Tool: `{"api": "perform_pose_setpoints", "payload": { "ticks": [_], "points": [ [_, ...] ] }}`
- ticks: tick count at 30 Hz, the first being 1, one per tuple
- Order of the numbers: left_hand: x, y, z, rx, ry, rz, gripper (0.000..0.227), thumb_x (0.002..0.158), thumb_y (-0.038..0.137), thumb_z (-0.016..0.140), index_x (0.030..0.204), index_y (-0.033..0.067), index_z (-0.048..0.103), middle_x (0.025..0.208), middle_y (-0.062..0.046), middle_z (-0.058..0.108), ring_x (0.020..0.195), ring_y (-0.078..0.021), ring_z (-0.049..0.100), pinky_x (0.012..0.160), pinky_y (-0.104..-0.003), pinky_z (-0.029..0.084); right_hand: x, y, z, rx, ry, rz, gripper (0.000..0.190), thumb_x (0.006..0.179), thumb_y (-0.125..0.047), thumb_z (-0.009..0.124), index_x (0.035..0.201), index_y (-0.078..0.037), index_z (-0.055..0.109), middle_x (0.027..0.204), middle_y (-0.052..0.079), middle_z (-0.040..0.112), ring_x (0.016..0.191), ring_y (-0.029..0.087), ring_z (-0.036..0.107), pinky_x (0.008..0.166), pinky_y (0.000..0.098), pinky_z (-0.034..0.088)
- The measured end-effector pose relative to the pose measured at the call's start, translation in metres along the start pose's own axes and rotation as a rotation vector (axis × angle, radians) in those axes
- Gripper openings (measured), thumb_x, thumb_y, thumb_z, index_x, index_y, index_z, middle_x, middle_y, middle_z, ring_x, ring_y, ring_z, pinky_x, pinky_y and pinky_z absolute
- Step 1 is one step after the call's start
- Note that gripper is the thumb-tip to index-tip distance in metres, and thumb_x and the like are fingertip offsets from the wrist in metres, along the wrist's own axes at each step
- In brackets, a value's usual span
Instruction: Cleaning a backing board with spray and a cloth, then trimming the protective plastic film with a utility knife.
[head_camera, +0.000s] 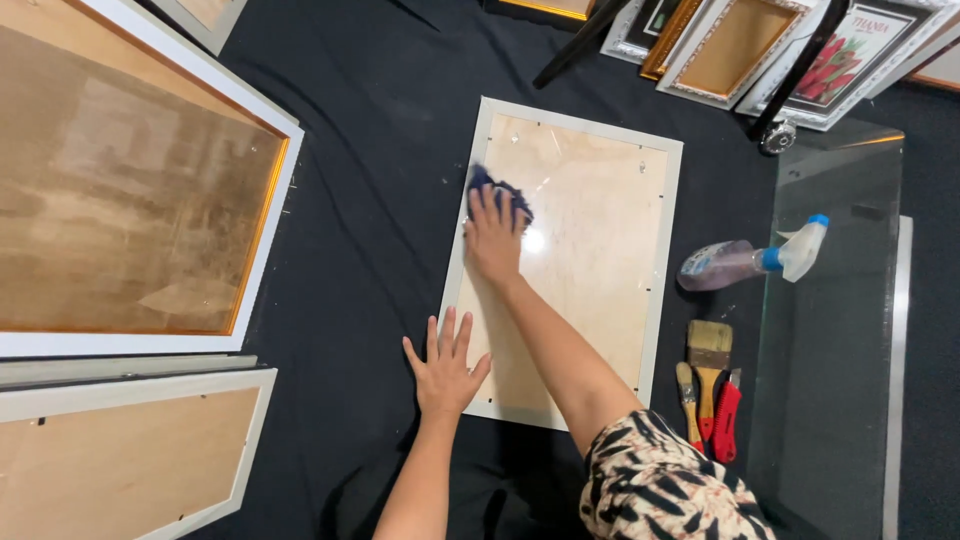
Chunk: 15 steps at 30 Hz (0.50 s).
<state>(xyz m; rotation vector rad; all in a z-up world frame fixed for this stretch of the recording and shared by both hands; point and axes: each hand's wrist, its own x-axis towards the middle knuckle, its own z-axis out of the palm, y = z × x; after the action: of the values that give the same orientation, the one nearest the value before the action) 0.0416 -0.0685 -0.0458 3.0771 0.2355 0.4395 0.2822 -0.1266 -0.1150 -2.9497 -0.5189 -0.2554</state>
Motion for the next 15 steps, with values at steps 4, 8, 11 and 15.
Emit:
{"api": "perform_pose_setpoints", "payload": {
  "ticks": [4,8,11,15],
  "points": [
    [-0.002,0.001,0.002,0.015,-0.005,-0.006,0.076,0.093,0.069,0.039,0.160,0.0338,0.035,0.166,0.003,0.034,0.148,-0.0234,0.037,0.118,-0.067,0.021,0.016,0.076,-0.019,0.133,-0.027,-0.202,0.056,0.108,-0.057,0.026,0.161,-0.042,0.032,0.169,-0.010,0.028,0.155,0.028,0.027,0.122,0.0525,0.018],
    [0.003,0.002,-0.003,0.012,0.006,-0.005,0.077,0.093,0.069,0.039,0.160,0.0317,0.035,0.166,0.002,0.035,0.148,-0.0249,0.038,0.118,-0.068,0.022,0.010,0.220,-0.027,-0.010,0.167,0.107,0.054,0.107,-0.041,0.048,0.160,-0.029,0.041,0.163,0.002,0.040,0.146,0.038,0.035,0.113,0.0606,0.031],
    [0.006,0.000,-0.007,0.022,0.010,0.006,0.077,0.093,0.068,0.040,0.160,0.0310,0.036,0.166,0.001,0.035,0.148,-0.0258,0.039,0.117,-0.069,0.022,0.028,0.240,0.009,-0.088,0.123,0.596,0.059,0.108,-0.043,0.049,0.163,-0.026,0.034,0.166,0.007,0.033,0.148,0.044,0.032,0.113,0.0691,0.029],
    [0.007,0.002,-0.010,0.044,0.023,0.023,0.075,0.093,0.066,0.040,0.160,0.0301,0.036,0.166,0.000,0.035,0.148,-0.0264,0.039,0.116,-0.069,0.024,0.076,0.081,-0.007,-0.287,0.044,0.469,0.065,0.094,-0.040,0.068,0.152,-0.020,0.046,0.151,0.010,0.048,0.137,0.040,0.043,0.100,0.0626,0.040]
  ]
}}
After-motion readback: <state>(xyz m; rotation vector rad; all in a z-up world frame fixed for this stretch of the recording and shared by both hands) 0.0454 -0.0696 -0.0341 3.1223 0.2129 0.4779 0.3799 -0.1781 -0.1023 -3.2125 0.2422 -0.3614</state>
